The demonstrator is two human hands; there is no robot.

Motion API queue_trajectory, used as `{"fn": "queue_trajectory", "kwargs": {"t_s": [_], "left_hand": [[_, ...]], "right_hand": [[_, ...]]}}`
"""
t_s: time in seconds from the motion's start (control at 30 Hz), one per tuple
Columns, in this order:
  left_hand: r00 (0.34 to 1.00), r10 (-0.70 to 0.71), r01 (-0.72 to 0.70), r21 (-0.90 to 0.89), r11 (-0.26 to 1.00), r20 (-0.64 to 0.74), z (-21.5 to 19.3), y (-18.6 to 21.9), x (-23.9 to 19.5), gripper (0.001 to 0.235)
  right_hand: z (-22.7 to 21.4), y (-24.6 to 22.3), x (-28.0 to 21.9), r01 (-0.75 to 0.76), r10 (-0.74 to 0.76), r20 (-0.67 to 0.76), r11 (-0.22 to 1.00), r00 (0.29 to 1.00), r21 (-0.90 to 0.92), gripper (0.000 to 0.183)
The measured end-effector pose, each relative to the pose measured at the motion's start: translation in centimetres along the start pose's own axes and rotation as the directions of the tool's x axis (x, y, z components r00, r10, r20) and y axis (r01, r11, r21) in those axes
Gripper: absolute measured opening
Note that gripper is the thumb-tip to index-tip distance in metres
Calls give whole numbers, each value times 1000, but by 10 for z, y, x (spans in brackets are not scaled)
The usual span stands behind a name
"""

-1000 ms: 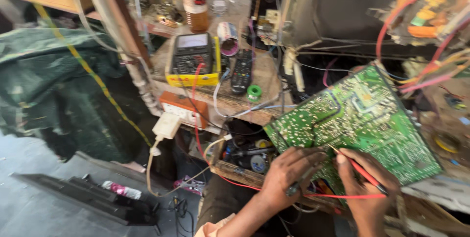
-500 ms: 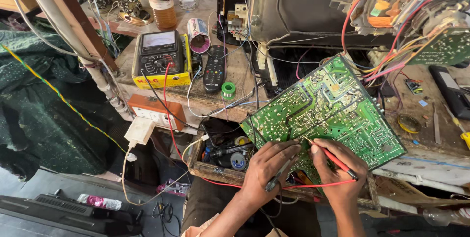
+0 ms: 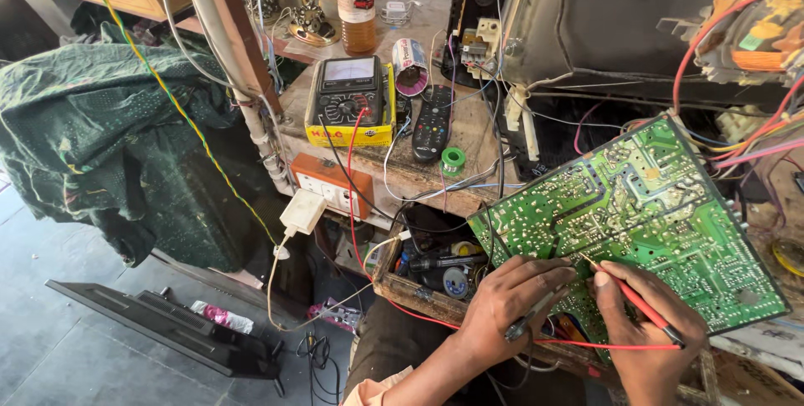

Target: The person uses a soldering iron and solder wire to work on a green circuit board, then uses a multimeter to test connections on the board and another brown circuit board. The person handles the boards and tools with both hands throughout the clip.

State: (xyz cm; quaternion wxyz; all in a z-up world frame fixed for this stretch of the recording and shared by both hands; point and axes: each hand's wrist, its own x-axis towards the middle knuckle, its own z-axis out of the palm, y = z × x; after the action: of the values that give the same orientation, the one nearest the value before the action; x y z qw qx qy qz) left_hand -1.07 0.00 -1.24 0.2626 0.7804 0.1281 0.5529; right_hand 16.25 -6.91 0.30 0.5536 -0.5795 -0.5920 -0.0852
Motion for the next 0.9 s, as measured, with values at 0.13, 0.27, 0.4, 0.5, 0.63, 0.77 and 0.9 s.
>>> {"fn": "queue_trajectory", "kwargs": {"t_s": [0.13,0.27,0.4,0.5,0.63,0.77,0.9], "left_hand": [[1000,13,-13,6,1000,3,-1,1,1,33],[1000,10,-10,5,1000,-6,-4,3,4,33],[999,19,-20,-35,999,-32,-1,3,7,34],[999,-5,2,-50,999,-42,0,4,9,34],[999,-6,6,-6,1000,-40,2,4,12,31],[999,13,-13,4,1000,-50,4,4,13,31],[999,14,-14,4,1000,-49,4,5,14,31]], "right_hand": [[0,-1,2,11,-11,0,999,1000,-36,16],[1,-7,5,19,-19,-8,1000,1000,-22,12],[-2,-8,1,-72,73,-38,997,997,38,14],[-1,-7,2,-72,75,-56,995,996,65,14],[1,-4,4,-50,55,-76,996,996,73,14],[-1,-2,4,-8,10,-80,1000,997,21,13],[-1,-2,5,12,-10,-66,999,998,34,13]]}}
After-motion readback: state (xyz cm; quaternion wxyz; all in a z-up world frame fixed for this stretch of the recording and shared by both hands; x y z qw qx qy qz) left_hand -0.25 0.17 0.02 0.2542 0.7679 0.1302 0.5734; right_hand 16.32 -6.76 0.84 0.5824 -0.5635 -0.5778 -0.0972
